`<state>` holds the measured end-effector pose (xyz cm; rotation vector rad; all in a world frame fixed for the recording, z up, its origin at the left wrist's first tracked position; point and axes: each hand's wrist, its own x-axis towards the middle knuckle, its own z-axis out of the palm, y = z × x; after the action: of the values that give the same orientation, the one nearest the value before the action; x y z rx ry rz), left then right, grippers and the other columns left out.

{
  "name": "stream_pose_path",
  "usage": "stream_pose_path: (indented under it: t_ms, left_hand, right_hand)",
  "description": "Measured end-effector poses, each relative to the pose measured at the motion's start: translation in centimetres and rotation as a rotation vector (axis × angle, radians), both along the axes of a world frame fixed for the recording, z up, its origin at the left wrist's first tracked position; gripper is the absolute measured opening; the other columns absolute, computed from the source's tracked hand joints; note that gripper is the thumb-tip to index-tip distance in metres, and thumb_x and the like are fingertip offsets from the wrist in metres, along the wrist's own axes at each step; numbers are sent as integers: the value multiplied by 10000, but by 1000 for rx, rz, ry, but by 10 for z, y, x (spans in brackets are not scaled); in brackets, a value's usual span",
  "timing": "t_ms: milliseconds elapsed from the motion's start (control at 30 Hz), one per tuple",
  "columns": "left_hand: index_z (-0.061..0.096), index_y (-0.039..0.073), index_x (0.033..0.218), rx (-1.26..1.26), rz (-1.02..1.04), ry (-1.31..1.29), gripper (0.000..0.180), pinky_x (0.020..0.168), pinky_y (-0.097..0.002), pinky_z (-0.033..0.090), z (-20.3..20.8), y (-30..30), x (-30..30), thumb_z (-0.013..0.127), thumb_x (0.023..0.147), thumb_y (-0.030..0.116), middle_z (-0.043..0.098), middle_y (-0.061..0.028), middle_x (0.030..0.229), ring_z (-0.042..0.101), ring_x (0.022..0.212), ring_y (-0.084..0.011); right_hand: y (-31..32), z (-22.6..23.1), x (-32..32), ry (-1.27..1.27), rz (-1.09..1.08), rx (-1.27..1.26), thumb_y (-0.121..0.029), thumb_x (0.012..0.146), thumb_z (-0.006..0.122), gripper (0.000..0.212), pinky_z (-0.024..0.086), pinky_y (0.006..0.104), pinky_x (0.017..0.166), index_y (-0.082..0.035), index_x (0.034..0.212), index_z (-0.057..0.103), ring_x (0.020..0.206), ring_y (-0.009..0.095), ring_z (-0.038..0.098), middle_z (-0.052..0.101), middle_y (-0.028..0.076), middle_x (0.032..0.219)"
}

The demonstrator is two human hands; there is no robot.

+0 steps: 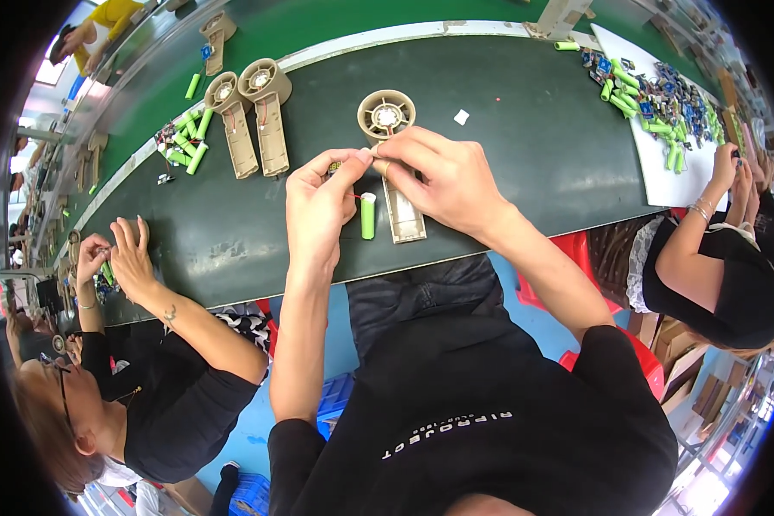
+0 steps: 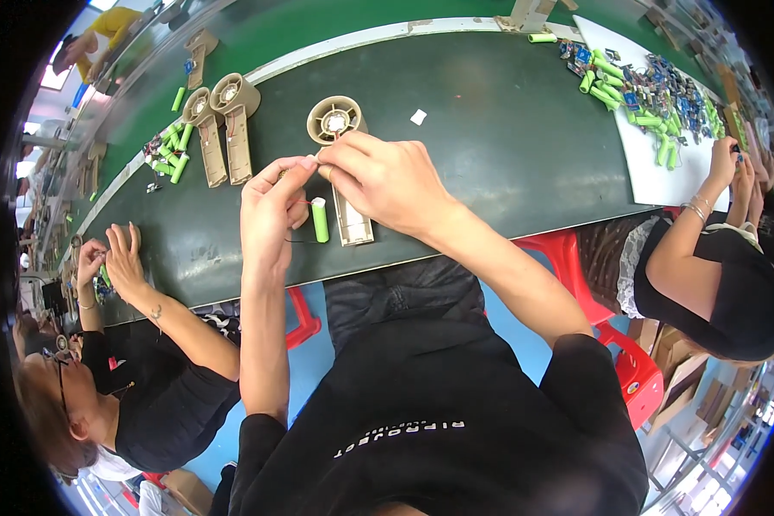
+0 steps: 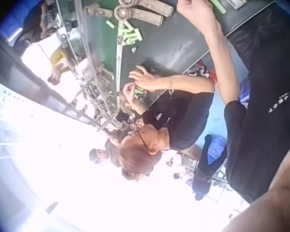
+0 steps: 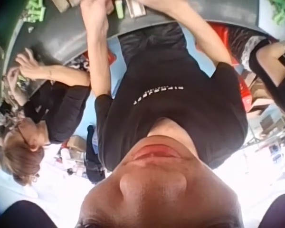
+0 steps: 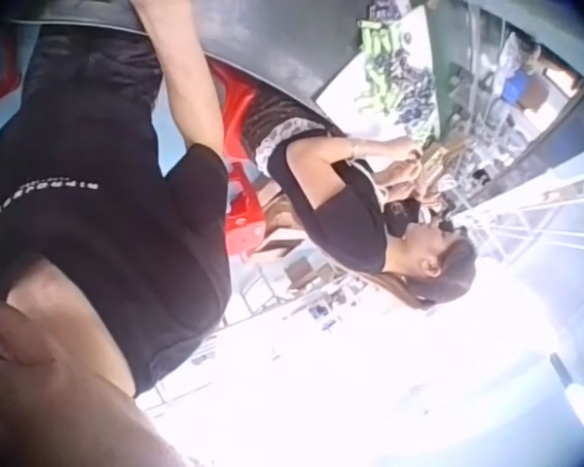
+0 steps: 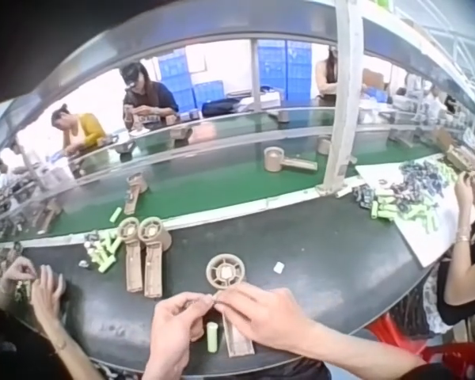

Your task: The person assembles portable fans by installing circuit boards, batteries, and wiring into fan casing halves by hand, then placing the assembled units onto the conveyor belt.

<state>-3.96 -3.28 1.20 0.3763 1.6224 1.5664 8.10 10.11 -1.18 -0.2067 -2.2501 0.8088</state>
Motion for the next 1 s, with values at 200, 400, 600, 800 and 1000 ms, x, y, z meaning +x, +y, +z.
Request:
stream_pose_path:
  t_ms: [200, 400, 600, 800, 1000]
  left_hand:
    - [610, 0, 1231, 152, -10, 240, 280, 595, -223, 402, -10, -10, 12, 554, 976, 100, 558, 20, 726, 475, 619, -48]
    - [578, -18, 1266, 190, 36, 447, 303, 768, -276, 525, -26, -9, 20, 544, 969, 33, 704, -107, 918, 669, 856, -132]
    - [625, -8, 1156, 231, 9, 198, 296, 639, -235, 453, -12, -11, 13, 444, 927, 37, 578, -29, 737, 551, 683, -85]
    - [643, 18, 989, 162, -80, 97, 162, 528, -217, 330, -2, -9, 4, 529, 940, 123, 503, 34, 681, 421, 582, -31]
    - [649, 15, 920, 2, -111, 274, 158, 463, -201, 265, -7, 1, 5, 638, 950, 170, 499, 83, 641, 371, 539, 20]
  right_hand:
    - [-3, 2, -4, 45, -83, 130, -52, 804, 699, 178, 522, 310, 524, -104, 975, 700, 621, 206, 652, 667, 23, 904]
    - [-4, 1, -4, 62, -116, 136, -37, 798, 706, 153, 525, 294, 521, -75, 945, 686, 604, 190, 652, 659, 33, 913]
    - [-6, 1, -3, 49, -47, -101, -20, 807, 714, 125, 389, 226, 442, -30, 922, 666, 491, 74, 505, 637, 36, 898]
    - [-7, -2, 0, 33, 49, -225, 8, 774, 732, 164, 295, 216, 455, -17, 928, 685, 508, 39, 381, 581, 23, 845]
    - [-5, -3, 2, 4, 55, -244, 1, 760, 751, 182, 307, 214, 474, -10, 931, 690, 518, 38, 384, 551, 8, 801]
